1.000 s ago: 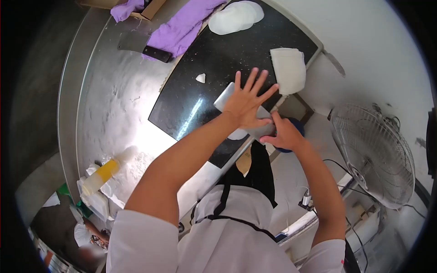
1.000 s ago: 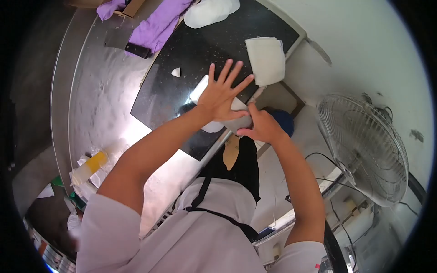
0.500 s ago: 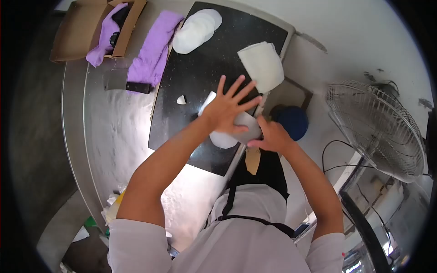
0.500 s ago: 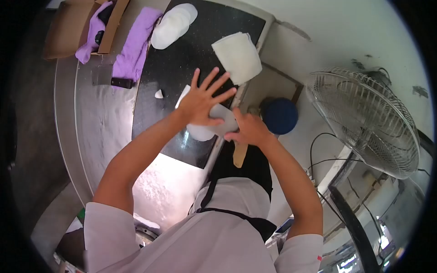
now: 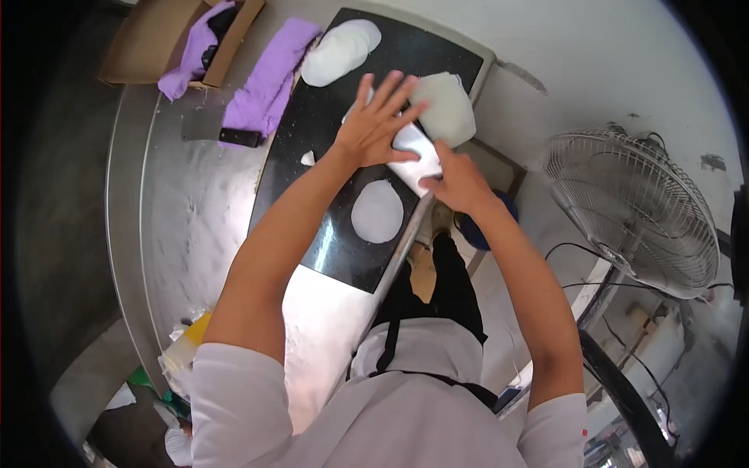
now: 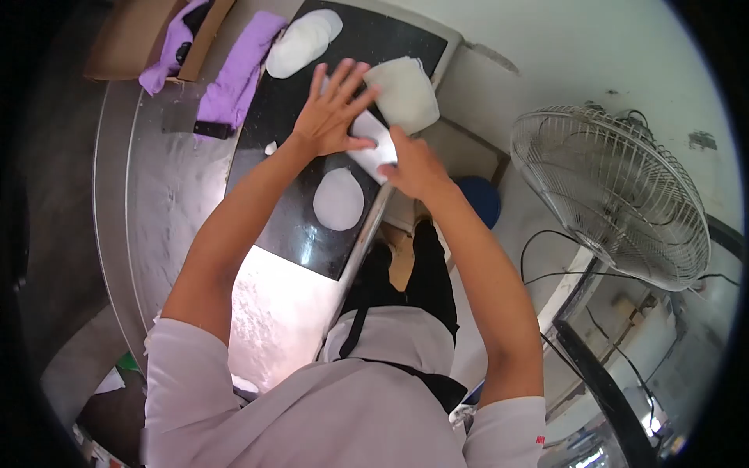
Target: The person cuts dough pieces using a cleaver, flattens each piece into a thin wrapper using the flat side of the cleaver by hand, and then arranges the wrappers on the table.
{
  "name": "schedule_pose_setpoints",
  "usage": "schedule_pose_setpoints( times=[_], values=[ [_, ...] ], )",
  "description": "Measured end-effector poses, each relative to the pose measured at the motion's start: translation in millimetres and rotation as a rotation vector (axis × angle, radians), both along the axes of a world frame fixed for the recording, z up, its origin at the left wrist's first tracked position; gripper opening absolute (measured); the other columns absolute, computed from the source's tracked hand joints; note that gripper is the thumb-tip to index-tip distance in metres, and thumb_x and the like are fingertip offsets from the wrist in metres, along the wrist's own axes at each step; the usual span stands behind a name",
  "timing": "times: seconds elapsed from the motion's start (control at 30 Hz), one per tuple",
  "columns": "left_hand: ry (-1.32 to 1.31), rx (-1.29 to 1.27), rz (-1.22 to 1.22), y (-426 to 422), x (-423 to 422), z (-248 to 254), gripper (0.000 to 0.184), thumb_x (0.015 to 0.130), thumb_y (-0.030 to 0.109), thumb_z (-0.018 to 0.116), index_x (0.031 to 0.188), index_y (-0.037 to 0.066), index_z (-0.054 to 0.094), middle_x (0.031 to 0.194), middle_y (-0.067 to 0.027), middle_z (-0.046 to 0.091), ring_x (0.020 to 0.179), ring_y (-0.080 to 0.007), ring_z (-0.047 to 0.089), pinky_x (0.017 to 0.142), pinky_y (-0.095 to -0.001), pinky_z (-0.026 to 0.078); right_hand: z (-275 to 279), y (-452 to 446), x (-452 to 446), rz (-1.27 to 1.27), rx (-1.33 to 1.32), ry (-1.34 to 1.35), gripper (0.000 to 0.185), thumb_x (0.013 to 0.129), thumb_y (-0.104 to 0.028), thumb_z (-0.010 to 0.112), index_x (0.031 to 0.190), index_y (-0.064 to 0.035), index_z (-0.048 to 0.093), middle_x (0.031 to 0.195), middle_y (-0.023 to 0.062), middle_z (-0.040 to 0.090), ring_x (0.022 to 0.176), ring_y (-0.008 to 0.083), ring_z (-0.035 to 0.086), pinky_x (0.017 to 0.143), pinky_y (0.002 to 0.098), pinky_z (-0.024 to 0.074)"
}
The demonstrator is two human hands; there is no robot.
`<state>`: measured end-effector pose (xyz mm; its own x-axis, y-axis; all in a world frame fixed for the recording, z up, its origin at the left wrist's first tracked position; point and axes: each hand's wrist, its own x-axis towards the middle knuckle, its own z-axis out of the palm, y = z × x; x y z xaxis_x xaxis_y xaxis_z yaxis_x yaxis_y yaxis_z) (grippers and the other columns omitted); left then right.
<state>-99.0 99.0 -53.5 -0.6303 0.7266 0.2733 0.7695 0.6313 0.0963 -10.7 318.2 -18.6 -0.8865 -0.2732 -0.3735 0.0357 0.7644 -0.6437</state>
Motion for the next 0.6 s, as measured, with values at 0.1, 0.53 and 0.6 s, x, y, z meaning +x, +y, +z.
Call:
schedule_pose_setpoints(
  times=[0.1, 0.53, 0.6],
  values=[
    [-0.148, 0.348, 0.187, -10, 23, 17, 0.100, 0.070, 0.048, 0.086, 0.152, 0.013, 0.041, 0.162, -0.0185, 0.033, 0.149, -0.0387, 0.031, 0.119, -0.0593, 0.023, 0, -3, -16, -0.169, -0.032, 0.123, 0.044, 0.084, -0.014, 0.077, 0.116, -0.0029, 0.049, 0.101, 0.0309, 0.067, 0.101, 0.0522, 0.063, 0.083, 0.0553, 0.0520],
    [-0.508, -0.250, -0.324, -30, 88, 58, 0.012, 0.074, 0.008, 0.074, 0.077, 0.011, 0.063, 0.095, -0.0056, 0.066, 0.102, -0.0274, 0.064, 0.085, -0.0424, 0.050, -35, -29, 186, -0.160, -0.325, -0.088, 0.058, 0.089, -0.023, 0.075, 0.132, 0.0019, 0.046, 0.099, 0.0302, 0.070, 0.092, 0.0463, 0.070, 0.078, 0.0482, 0.0555],
    [-0.670, -0.210, -0.248, -36, 87, 74, 0.014, 0.071, 0.007, 0.075, 0.081, 0.010, 0.065, 0.091, -0.0074, 0.067, 0.098, -0.0286, 0.066, 0.083, -0.0430, 0.051, -24, -28, 200, -0.167, -0.328, -0.166, 0.058, 0.089, -0.024, 0.075, 0.132, 0.0017, 0.045, 0.098, 0.0303, 0.070, 0.093, 0.0476, 0.069, 0.080, 0.0492, 0.0551]
  ],
)
